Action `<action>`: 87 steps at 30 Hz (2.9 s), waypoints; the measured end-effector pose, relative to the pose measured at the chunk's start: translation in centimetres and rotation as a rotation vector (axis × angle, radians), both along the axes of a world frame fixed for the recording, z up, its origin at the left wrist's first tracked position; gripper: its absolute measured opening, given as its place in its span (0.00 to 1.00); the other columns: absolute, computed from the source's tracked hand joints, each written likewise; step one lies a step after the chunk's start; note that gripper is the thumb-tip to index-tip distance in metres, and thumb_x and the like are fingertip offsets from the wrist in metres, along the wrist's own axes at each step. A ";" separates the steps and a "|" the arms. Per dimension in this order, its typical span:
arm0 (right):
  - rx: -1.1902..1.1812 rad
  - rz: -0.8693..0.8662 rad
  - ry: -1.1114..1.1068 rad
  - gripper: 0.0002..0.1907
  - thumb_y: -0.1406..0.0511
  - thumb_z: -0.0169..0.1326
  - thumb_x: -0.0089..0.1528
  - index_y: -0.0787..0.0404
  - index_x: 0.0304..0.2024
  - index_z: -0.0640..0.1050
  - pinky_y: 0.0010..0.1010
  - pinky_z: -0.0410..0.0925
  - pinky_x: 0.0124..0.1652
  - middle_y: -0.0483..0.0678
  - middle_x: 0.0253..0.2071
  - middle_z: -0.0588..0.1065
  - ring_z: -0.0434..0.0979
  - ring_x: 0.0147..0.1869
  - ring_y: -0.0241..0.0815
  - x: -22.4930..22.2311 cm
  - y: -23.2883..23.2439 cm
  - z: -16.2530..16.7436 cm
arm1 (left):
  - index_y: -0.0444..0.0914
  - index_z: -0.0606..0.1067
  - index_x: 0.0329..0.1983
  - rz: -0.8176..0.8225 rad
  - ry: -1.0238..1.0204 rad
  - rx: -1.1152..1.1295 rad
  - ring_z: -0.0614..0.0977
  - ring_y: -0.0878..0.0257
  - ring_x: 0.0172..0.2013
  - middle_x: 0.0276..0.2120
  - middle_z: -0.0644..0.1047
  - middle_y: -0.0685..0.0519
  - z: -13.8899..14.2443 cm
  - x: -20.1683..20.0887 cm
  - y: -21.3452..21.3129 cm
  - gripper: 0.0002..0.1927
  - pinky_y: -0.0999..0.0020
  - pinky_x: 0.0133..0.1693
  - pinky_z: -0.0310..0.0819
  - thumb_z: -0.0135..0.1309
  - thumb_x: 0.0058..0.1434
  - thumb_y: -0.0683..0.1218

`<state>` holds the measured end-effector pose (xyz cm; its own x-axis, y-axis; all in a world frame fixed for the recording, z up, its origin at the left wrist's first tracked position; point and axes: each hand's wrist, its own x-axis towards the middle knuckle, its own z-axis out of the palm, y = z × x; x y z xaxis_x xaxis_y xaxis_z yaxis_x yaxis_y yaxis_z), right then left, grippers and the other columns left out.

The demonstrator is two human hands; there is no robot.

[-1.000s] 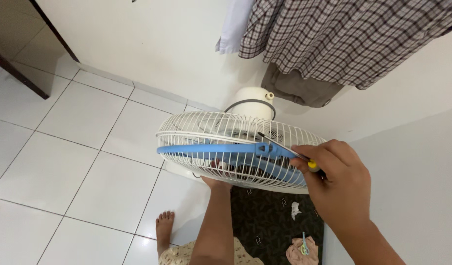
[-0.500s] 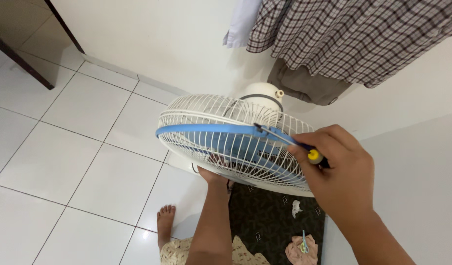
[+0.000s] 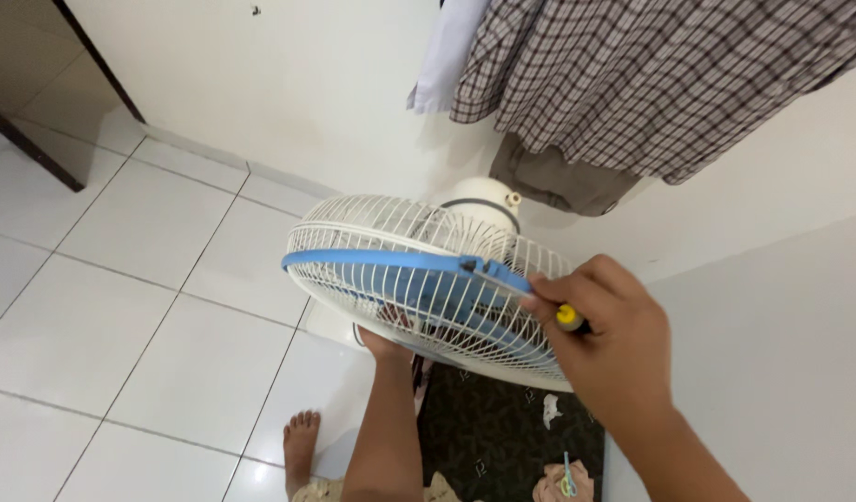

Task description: The person services a standing electric fan on the floor. They detach the front grille, remove and reposition the blue fan blades on the motor hub, then use a screwdriver to tighten the grille clips and resecure the grille around the fan head.

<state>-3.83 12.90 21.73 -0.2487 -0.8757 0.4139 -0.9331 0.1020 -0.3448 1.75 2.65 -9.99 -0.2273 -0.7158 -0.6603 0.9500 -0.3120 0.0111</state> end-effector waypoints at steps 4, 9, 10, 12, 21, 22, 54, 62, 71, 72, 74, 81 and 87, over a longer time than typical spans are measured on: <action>-0.031 -0.010 -0.025 0.08 0.67 0.58 0.45 0.59 0.27 0.75 0.24 0.60 0.21 0.43 0.21 0.66 0.68 0.20 0.35 0.1 0.1 0.0 | 0.40 0.67 0.33 -0.019 0.037 0.018 0.67 0.65 0.18 0.22 0.68 0.53 0.5 0.0 -0.7 0.25 0.73 0.18 0.61 0.33 0.54 0.65; -0.038 -0.021 -0.008 0.07 0.67 0.57 0.45 0.59 0.27 0.75 0.24 0.61 0.21 0.43 0.21 0.67 0.68 0.21 0.35 0.4 0.1 -0.1 | 0.42 0.67 0.40 0.046 -0.005 -0.058 0.71 0.65 0.24 0.27 0.71 0.54 1.2 0.2 -0.5 0.22 0.73 0.25 0.66 0.30 0.56 0.59; -0.041 -0.020 0.005 0.07 0.67 0.57 0.45 0.59 0.27 0.75 0.24 0.60 0.21 0.43 0.21 0.67 0.68 0.21 0.36 0.4 0.1 -0.1 | 0.41 0.67 0.41 0.063 -0.013 -0.094 0.71 0.65 0.24 0.27 0.70 0.53 1.5 0.2 -0.5 0.21 0.71 0.25 0.66 0.30 0.57 0.58; -0.044 -0.017 0.031 0.08 0.68 0.57 0.45 0.60 0.28 0.75 0.25 0.60 0.21 0.44 0.22 0.66 0.68 0.21 0.36 0.5 0.1 -0.1 | 0.41 0.66 0.42 0.095 -0.031 -0.160 0.71 0.63 0.25 0.27 0.69 0.53 2.1 0.3 -0.3 0.19 0.68 0.27 0.67 0.32 0.58 0.56; -0.069 0.005 0.065 0.08 0.68 0.57 0.45 0.60 0.28 0.75 0.25 0.60 0.21 0.45 0.21 0.65 0.66 0.21 0.37 0.7 0.2 -0.3 | 0.41 0.66 0.40 0.110 -0.023 -0.131 0.71 0.65 0.24 0.25 0.70 0.54 0.6 0.1 -0.6 0.18 0.70 0.25 0.67 0.33 0.58 0.56; -0.074 0.005 0.053 0.08 0.68 0.57 0.46 0.60 0.28 0.75 0.25 0.60 0.21 0.45 0.21 0.65 0.66 0.22 0.37 0.7 0.2 -0.3 | 0.40 0.66 0.40 0.097 -0.026 -0.132 0.71 0.65 0.24 0.25 0.70 0.54 0.5 0.1 -0.7 0.18 0.71 0.24 0.67 0.33 0.58 0.56; -0.097 0.380 0.344 0.23 0.63 0.57 0.45 0.49 0.45 0.72 0.24 0.54 0.17 0.40 0.19 0.62 0.58 0.18 0.32 -0.5 -1.5 -0.7 | 0.41 0.67 0.41 0.018 0.014 -0.051 0.73 0.63 0.24 0.28 0.72 0.52 0.3 1.0 -1.1 0.23 0.72 0.23 0.67 0.27 0.56 0.58; -0.263 0.354 0.419 0.16 0.67 0.57 0.51 0.52 0.41 0.72 0.23 0.59 0.24 0.41 0.29 0.69 0.64 0.25 0.33 0.8 -2.0 -1.0 | 0.39 0.67 0.40 0.063 0.014 -0.133 0.73 0.61 0.26 0.28 0.71 0.51 0.6 1.4 -1.4 0.22 0.66 0.26 0.70 0.27 0.57 0.55; -0.135 0.381 0.533 0.22 0.71 0.53 0.40 0.48 0.37 0.76 0.23 0.59 0.20 0.43 0.35 0.73 0.62 0.20 0.34 0.9 -2.6 -0.5 | 0.38 0.68 0.36 0.114 0.030 -0.161 0.73 0.62 0.22 0.24 0.71 0.51 0.1 1.1 -1.3 0.19 0.68 0.22 0.69 0.28 0.59 0.53; -0.138 0.410 0.555 0.22 0.71 0.53 0.40 0.47 0.37 0.76 0.23 0.59 0.21 0.41 0.36 0.73 0.62 0.21 0.34 0.9 -2.8 -0.5 | 0.38 0.68 0.36 0.122 0.012 -0.179 0.73 0.62 0.22 0.24 0.71 0.51 0.1 1.0 -1.3 0.19 0.68 0.22 0.69 0.28 0.59 0.53; -0.151 0.419 0.544 0.21 0.70 0.53 0.41 0.49 0.37 0.76 0.23 0.58 0.20 0.40 0.35 0.73 0.63 0.21 0.34 1.0 -3.0 -0.4 | 0.37 0.67 0.37 0.116 0.026 -0.192 0.73 0.62 0.22 0.24 0.71 0.51 0.1 1.1 -1.3 0.19 0.67 0.22 0.69 0.28 0.59 0.53; -0.154 0.423 0.530 0.21 0.70 0.52 0.42 0.49 0.38 0.76 0.23 0.59 0.20 0.41 0.32 0.72 0.66 0.22 0.34 1.2 -3.2 -0.4 | 0.37 0.65 0.44 0.055 -0.014 -0.053 0.75 0.59 0.31 0.33 0.71 0.50 1.4 1.4 -1.1 0.21 0.63 0.31 0.72 0.26 0.58 0.52; -0.177 0.402 0.549 0.21 0.71 0.52 0.42 0.50 0.39 0.76 0.23 0.59 0.21 0.42 0.32 0.71 0.67 0.24 0.35 1.4 -3.1 -0.6 | 0.37 0.65 0.46 0.069 0.062 -0.143 0.74 0.56 0.35 0.37 0.71 0.49 1.0 1.7 -1.2 0.22 0.59 0.36 0.70 0.26 0.58 0.53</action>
